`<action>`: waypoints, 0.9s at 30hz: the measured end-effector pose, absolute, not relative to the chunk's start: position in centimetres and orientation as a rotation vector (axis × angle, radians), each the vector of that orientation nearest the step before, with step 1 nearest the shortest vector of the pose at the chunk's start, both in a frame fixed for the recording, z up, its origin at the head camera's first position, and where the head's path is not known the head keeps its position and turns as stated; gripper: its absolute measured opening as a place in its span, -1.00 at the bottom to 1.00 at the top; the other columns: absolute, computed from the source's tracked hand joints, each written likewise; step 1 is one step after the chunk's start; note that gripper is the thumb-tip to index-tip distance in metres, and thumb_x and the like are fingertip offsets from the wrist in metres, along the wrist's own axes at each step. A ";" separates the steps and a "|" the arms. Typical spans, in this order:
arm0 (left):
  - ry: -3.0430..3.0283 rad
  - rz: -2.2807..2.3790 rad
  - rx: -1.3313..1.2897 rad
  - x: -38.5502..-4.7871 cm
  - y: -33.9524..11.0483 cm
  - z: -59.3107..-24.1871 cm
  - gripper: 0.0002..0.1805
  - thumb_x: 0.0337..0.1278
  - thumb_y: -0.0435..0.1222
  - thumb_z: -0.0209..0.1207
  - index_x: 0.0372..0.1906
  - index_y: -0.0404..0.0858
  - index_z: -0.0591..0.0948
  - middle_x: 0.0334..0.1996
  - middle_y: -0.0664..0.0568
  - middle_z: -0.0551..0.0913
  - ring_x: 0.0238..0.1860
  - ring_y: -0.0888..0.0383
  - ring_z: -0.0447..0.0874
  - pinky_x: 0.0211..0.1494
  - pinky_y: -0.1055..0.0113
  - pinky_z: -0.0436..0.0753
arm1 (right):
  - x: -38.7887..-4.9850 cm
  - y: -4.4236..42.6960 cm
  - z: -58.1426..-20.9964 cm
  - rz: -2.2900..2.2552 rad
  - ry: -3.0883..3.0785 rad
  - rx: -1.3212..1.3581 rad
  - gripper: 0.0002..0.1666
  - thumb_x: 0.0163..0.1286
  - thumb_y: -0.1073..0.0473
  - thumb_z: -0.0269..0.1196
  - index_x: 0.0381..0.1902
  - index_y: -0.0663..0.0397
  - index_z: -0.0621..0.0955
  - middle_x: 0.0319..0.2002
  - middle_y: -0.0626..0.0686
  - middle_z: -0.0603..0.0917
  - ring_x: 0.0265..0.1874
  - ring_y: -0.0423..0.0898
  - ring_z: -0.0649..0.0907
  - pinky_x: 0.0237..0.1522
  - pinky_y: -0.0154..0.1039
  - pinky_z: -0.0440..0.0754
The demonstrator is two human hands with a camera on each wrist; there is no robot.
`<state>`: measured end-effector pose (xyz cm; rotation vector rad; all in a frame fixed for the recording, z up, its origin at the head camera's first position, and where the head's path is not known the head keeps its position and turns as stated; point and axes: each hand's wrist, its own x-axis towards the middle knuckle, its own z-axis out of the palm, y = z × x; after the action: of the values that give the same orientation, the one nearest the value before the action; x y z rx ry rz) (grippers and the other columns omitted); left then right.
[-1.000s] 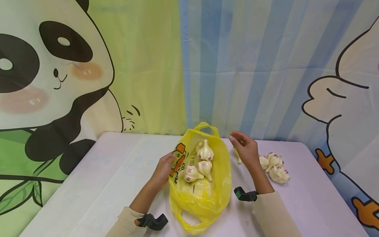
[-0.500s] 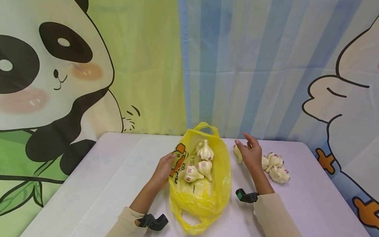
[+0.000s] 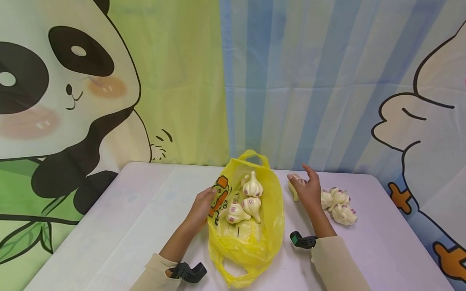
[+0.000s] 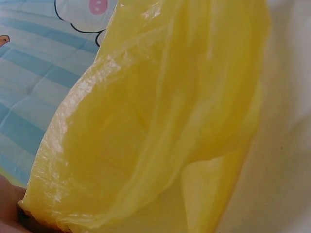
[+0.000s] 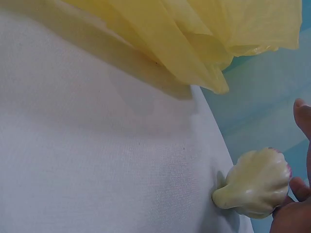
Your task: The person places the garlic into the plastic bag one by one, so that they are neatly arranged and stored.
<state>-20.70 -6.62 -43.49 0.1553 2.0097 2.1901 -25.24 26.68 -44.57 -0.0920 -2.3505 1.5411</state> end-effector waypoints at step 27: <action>2.004 2.181 0.132 -20.7 -6.6 -43.6 -0.50 0.55 -0.15 -0.24 0.33 -0.35 0.40 0.06 -0.37 0.52 0.08 -0.30 0.50 0.13 -0.06 0.52 | -25.7 28.4 -46.9 1.386 -2.599 -0.090 -0.22 0.40 -0.09 0.23 0.40 0.24 0.33 0.20 0.35 0.45 0.00 0.09 0.51 -0.26 -0.48 0.44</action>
<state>-20.74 -6.63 -43.60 0.1321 2.0036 2.1808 -25.66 28.38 -46.92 -0.0899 -2.5987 1.3859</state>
